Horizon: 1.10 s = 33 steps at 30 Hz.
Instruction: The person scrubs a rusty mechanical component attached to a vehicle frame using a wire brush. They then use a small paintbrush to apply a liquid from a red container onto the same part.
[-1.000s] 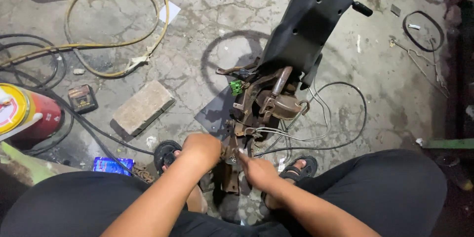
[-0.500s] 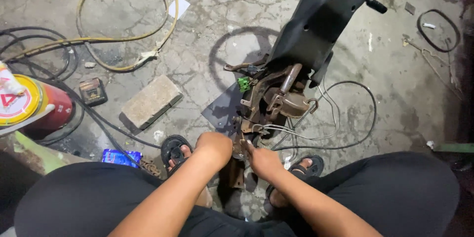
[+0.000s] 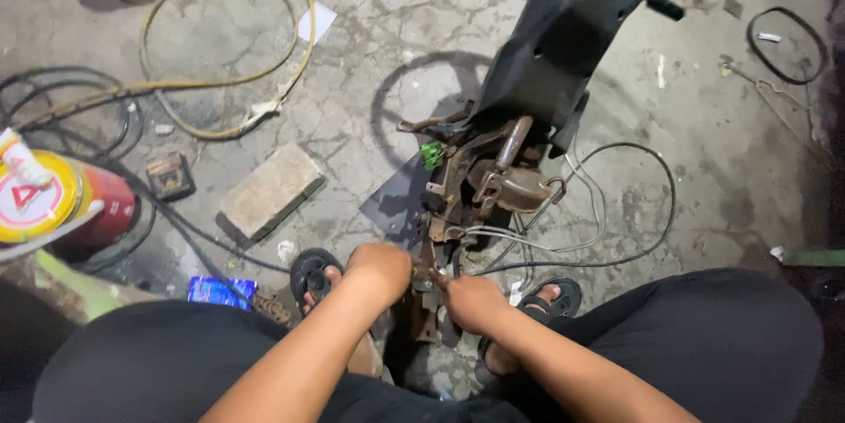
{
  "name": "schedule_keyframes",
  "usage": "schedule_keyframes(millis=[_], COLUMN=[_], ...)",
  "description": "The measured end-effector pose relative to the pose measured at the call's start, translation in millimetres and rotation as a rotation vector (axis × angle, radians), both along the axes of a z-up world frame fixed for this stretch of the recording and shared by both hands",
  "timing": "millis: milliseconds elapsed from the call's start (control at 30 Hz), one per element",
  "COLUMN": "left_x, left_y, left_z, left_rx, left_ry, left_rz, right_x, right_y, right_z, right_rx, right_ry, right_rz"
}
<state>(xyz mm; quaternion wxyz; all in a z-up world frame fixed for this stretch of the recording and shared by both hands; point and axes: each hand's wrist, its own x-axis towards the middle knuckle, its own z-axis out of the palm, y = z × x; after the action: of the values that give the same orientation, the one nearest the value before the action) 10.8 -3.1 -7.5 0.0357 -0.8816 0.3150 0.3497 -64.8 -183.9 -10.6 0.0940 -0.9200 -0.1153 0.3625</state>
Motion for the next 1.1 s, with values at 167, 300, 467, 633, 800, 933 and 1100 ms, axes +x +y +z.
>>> schedule_keyframes(millis=[167,300,467,633,800,933,1100], left_x=[-5.9,-10.8,-12.5,-14.9,-13.9,-20.1,-16.4], left_y=[2.4,7.2,10.4,7.3,10.5,9.7,15.1], left_z=[-22.8,-1.9,-20.1,-19.6,-40.2,-38.9,-12.9], left_rx=[-0.023,-0.007,-0.049,-0.038,-0.005,0.015,-0.035], left_ry=[-0.007,0.008,0.028,0.026,0.040,0.079,0.064], left_rz=[0.002,-0.027,0.062,0.081,0.082,0.094,0.074], right_x=[-7.6,-5.1,-0.1,0.9,18.2,25.3,9.5], right_y=[-4.3,11.0,-8.3,-4.7,-8.6,-13.6,-12.4], right_z=[-55.6,-2.6,-82.1,-57.9,-32.4,17.6,14.9], right_rx=[-0.052,-0.087,-0.041,0.009,0.082,0.325,0.227], right_ry=[-0.122,-0.121,-0.193,-0.153,-0.098,0.086,0.114], right_rz=[0.023,0.073,0.060,0.017,-0.126,-0.393,-0.345])
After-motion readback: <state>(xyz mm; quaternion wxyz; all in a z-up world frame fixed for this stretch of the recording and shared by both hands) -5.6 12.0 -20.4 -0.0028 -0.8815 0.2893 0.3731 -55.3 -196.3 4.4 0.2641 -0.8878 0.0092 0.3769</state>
